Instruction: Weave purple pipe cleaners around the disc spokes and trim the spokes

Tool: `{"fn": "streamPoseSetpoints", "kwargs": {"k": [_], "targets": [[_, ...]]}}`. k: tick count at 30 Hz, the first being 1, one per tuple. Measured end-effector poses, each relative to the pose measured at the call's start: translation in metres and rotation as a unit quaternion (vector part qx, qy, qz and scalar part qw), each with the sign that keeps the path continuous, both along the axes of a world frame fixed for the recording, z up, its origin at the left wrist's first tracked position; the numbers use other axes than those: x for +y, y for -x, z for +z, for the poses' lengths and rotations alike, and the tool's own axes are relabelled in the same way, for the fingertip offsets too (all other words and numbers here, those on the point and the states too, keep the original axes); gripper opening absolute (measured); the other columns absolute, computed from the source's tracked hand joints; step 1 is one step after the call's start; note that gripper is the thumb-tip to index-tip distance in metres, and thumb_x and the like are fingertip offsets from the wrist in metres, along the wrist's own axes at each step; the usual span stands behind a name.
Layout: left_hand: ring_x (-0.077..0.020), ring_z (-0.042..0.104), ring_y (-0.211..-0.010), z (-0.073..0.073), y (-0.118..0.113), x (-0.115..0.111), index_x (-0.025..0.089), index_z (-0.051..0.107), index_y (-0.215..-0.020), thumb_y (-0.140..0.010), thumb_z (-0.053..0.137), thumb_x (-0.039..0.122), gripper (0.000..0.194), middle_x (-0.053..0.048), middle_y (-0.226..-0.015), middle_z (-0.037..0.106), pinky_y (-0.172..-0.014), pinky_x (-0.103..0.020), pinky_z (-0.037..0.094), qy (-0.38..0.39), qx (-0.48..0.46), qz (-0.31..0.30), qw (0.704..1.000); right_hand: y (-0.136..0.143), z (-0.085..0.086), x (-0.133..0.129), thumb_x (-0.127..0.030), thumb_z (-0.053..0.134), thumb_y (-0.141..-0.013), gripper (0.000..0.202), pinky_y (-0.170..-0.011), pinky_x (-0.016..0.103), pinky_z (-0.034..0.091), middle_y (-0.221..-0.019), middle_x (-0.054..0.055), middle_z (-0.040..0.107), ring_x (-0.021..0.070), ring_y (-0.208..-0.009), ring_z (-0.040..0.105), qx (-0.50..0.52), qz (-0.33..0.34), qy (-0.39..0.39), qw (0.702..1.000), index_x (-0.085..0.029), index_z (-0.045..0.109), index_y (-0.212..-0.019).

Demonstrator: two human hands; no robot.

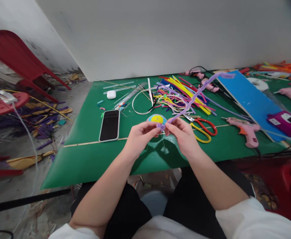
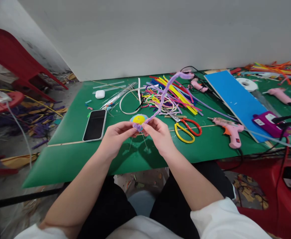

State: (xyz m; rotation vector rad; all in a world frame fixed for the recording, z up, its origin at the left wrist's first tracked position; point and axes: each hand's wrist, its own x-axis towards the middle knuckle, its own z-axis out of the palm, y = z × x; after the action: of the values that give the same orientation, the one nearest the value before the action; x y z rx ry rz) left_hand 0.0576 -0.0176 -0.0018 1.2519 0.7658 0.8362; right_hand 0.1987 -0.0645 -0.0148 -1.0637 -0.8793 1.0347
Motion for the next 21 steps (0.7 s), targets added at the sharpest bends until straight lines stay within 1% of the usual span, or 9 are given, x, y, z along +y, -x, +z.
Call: {"fn": "streamPoseSetpoints", "kwargs": {"k": [2, 5, 7, 10, 13, 16, 18, 21], "targets": [[-0.0110, 0.062, -0.066, -0.0017, -0.0001, 0.0007, 0.013, 0.063, -0.080, -0.066, 0.069, 0.025, 0.018, -0.001, -0.074, 0.066, -0.062, -0.022, 0.050, 0.001, -0.014, 0.014, 1.000, -0.0001, 0.0005, 0.0000, -0.026, 0.062, -0.072, 0.008, -0.054, 0.022, 0.042, -0.060, -0.005, 0.056, 0.0079, -0.054, 0.051, -0.005, -0.007, 0.009, 1.000, -0.020, 0.058, -0.073], [-0.0092, 0.060, -0.060, -0.0035, -0.0009, 0.0010, 0.014, 0.062, -0.077, -0.067, 0.069, 0.024, 0.016, 0.001, -0.068, 0.065, -0.060, -0.021, 0.049, -0.004, -0.044, 0.040, 0.998, -0.0004, 0.0015, -0.0008, -0.025, 0.061, -0.071, 0.008, -0.054, 0.022, 0.041, -0.057, -0.005, 0.055, 0.0081, -0.054, 0.050, -0.037, 0.009, 0.022, 0.999, -0.019, 0.057, -0.069], [-0.0080, 0.059, -0.060, -0.0038, -0.0016, 0.0007, 0.014, 0.062, -0.079, -0.068, 0.068, 0.023, 0.016, 0.001, -0.069, 0.064, -0.060, -0.020, 0.048, -0.007, -0.069, 0.067, 0.995, 0.0004, 0.0018, -0.0017, -0.025, 0.061, -0.072, 0.010, -0.054, 0.022, 0.039, -0.056, -0.005, 0.055, 0.0080, -0.054, 0.049, -0.061, 0.037, 0.027, 0.997, -0.019, 0.056, -0.066], [-0.0067, 0.057, -0.063, -0.0025, -0.0021, -0.0005, 0.017, 0.061, -0.092, -0.069, 0.067, 0.020, 0.024, 0.002, -0.070, 0.062, -0.062, -0.018, 0.047, 0.006, -0.126, 0.091, 0.988, 0.0038, 0.0020, -0.0026, -0.027, 0.063, -0.069, 0.013, -0.053, 0.023, 0.037, -0.056, -0.005, 0.055, 0.0081, -0.053, 0.048, -0.088, 0.079, 0.048, 0.992, -0.018, 0.057, -0.064], [-0.0061, 0.057, -0.065, 0.0000, -0.0017, -0.0022, 0.023, 0.054, -0.105, -0.073, 0.064, 0.017, 0.034, 0.003, -0.071, 0.061, -0.064, -0.017, 0.045, 0.074, -0.191, 0.063, 0.977, 0.0071, 0.0032, -0.0027, -0.029, 0.065, -0.068, 0.014, -0.053, 0.024, 0.037, -0.057, -0.004, 0.055, 0.0085, -0.053, 0.048, -0.102, 0.101, 0.064, 0.988, -0.017, 0.058, -0.064], [-0.0071, 0.058, -0.068, 0.0026, -0.0006, -0.0027, 0.026, 0.052, -0.109, -0.074, 0.062, 0.016, 0.038, 0.003, -0.074, 0.061, -0.067, -0.019, 0.046, 0.141, -0.239, 0.011, 0.961, 0.0064, 0.0042, -0.0026, -0.029, 0.064, -0.069, 0.015, -0.053, 0.023, 0.038, -0.055, -0.004, 0.055, 0.0083, -0.052, 0.048, -0.072, 0.107, 0.060, 0.990, -0.017, 0.058, -0.063], [-0.0067, 0.058, -0.066, 0.0037, 0.0010, -0.0013, 0.025, 0.054, -0.106, -0.073, 0.063, 0.016, 0.036, 0.004, -0.073, 0.060, -0.067, -0.020, 0.047, 0.161, -0.266, -0.010, 0.950, 0.0038, 0.0036, -0.0026, -0.028, 0.065, -0.068, 0.015, -0.052, 0.022, 0.038, -0.054, -0.004, 0.054, 0.0079, -0.051, 0.048, -0.038, 0.121, 0.059, 0.990, -0.016, 0.057, -0.063], [-0.0056, 0.057, -0.063, 0.0046, 0.0056, 0.0035, 0.023, 0.060, -0.097, -0.070, 0.066, 0.016, 0.028, 0.004, -0.070, 0.060, -0.066, -0.019, 0.047, 0.151, -0.287, -0.012, 0.946, -0.0014, 0.0014, -0.0022, -0.026, 0.067, -0.068, 0.015, -0.049, 0.021, 0.038, -0.053, -0.004, 0.054, 0.0072, -0.048, 0.048, 0.041, 0.149, 0.063, 0.986, -0.016, 0.056, -0.063]]}}
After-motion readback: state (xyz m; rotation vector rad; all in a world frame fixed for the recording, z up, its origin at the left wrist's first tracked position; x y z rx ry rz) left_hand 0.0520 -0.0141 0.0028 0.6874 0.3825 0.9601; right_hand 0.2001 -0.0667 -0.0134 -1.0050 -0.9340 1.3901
